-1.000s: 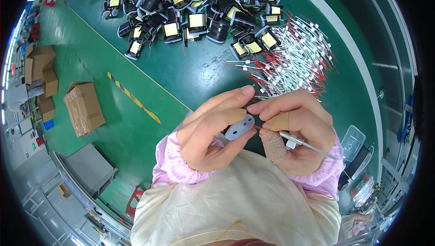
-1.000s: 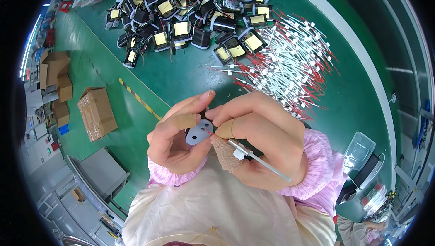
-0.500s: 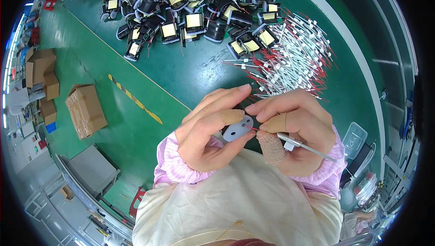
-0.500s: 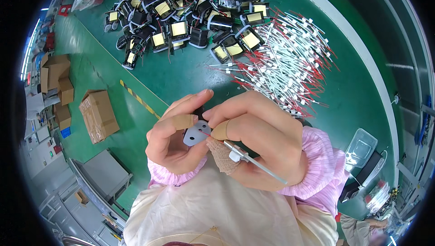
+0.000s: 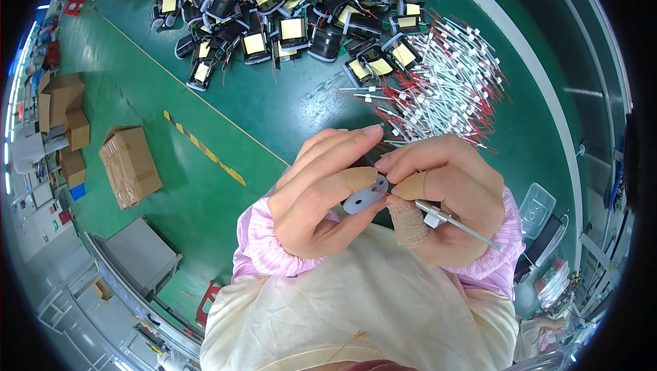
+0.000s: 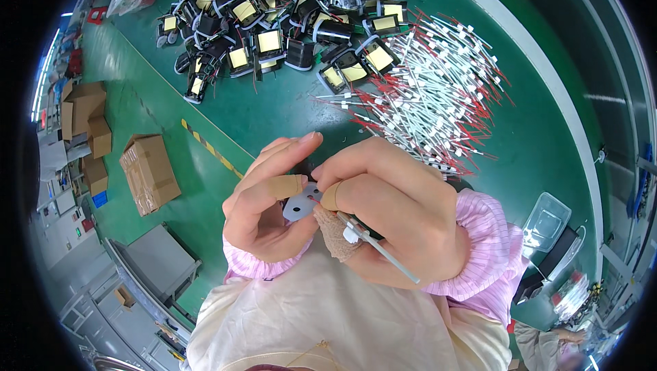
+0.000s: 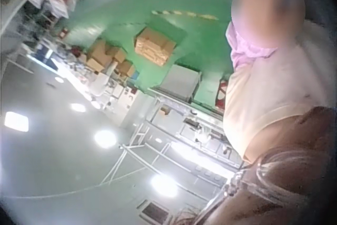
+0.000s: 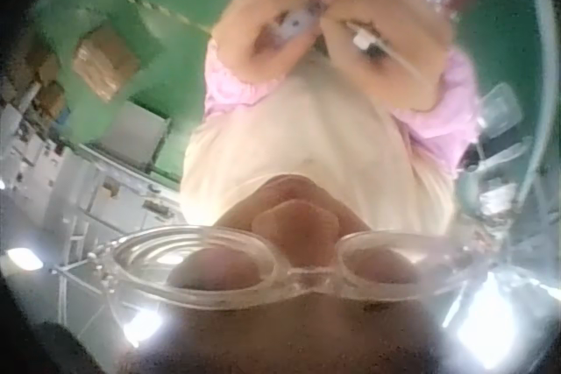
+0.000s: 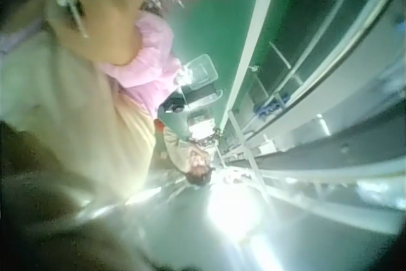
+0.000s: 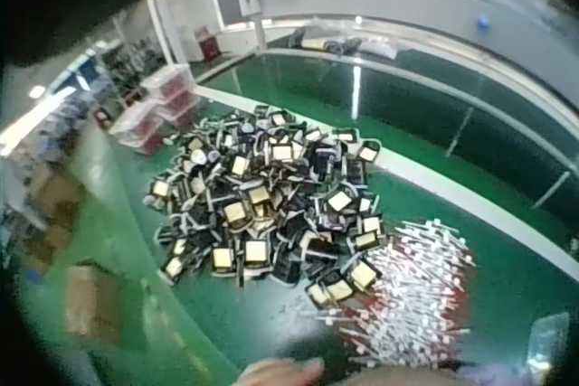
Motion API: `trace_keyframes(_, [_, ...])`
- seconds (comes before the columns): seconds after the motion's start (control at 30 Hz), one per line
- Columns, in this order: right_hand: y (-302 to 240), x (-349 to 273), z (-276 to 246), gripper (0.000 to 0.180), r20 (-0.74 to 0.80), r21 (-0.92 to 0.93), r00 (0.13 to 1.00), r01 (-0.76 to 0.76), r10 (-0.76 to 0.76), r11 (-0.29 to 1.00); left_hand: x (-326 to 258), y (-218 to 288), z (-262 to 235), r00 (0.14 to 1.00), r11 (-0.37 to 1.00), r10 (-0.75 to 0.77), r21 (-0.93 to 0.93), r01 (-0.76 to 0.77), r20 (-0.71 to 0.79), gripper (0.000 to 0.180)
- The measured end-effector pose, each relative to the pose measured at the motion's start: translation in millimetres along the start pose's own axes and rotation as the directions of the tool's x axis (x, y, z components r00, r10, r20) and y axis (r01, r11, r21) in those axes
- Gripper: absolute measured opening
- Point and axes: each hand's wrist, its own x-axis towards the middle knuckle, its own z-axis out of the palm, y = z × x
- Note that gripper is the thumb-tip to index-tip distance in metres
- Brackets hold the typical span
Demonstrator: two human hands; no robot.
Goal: The person repeatedly picks up small grey electronic components and red wires from a table. Using a small metal tool, they insert the wires into the components and secure them. The completed units are placed back onto the table among a large pile of similar items.
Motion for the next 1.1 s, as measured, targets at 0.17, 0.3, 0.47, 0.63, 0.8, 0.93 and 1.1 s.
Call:
trace_keyframes(0.17, [-1.2, 1.3, -3.3, 0.022, 0.022, -0.039, 1.000, 0.004, -0.004, 0.999, 0.0, 0.6, -0.5, 1.000, 0.999, -0.006, 0.033, 0.005, 0.029, 0.047])
trace_keyframes(0.3, [-1.5, 1.0, -4.2, 0.021, 0.018, -0.072, 0.999, 0.039, -0.038, 0.997, -0.1, -1.9, 0.0, 0.999, 1.000, -0.008, -0.014, 0.008, 0.050, 0.048])
trace_keyframes(0.47, [-0.8, 0.7, -7.5, 0.019, 0.054, -0.080, 0.998, 0.046, -0.042, 0.996, 1.5, -3.6, -2.6, 0.997, 0.995, -0.024, -0.090, 0.031, 0.076, 0.048])
trace_keyframes(0.63, [0.9, 0.5, -8.7, 0.019, 0.066, -0.084, 0.996, 0.060, -0.055, 0.995, 1.6, -5.2, -2.9, 0.996, 0.993, -0.021, -0.113, 0.030, 0.084, 0.048])
trace_keyframes(0.8, [0.6, 1.4, -11.3, 0.019, 0.087, -0.072, 0.995, 0.056, -0.050, 0.996, 2.2, -4.9, -2.6, 0.996, 0.993, -0.016, -0.112, 0.026, 0.088, 0.048])
trace_keyframes(0.93, [1.1, 2.7, -12.4, 0.020, 0.099, -0.067, 0.994, 0.062, -0.055, 0.996, 2.8, -5.5, -3.6, 0.995, 0.994, -0.008, -0.110, 0.018, 0.098, 0.048])
trace_keyframes(1.1, [2.3, 1.9, -10.2, 0.020, 0.087, -0.072, 0.994, 0.074, -0.068, 0.995, 4.2, -4.9, -4.1, 0.994, 0.994, -0.010, -0.103, 0.022, 0.111, 0.048])
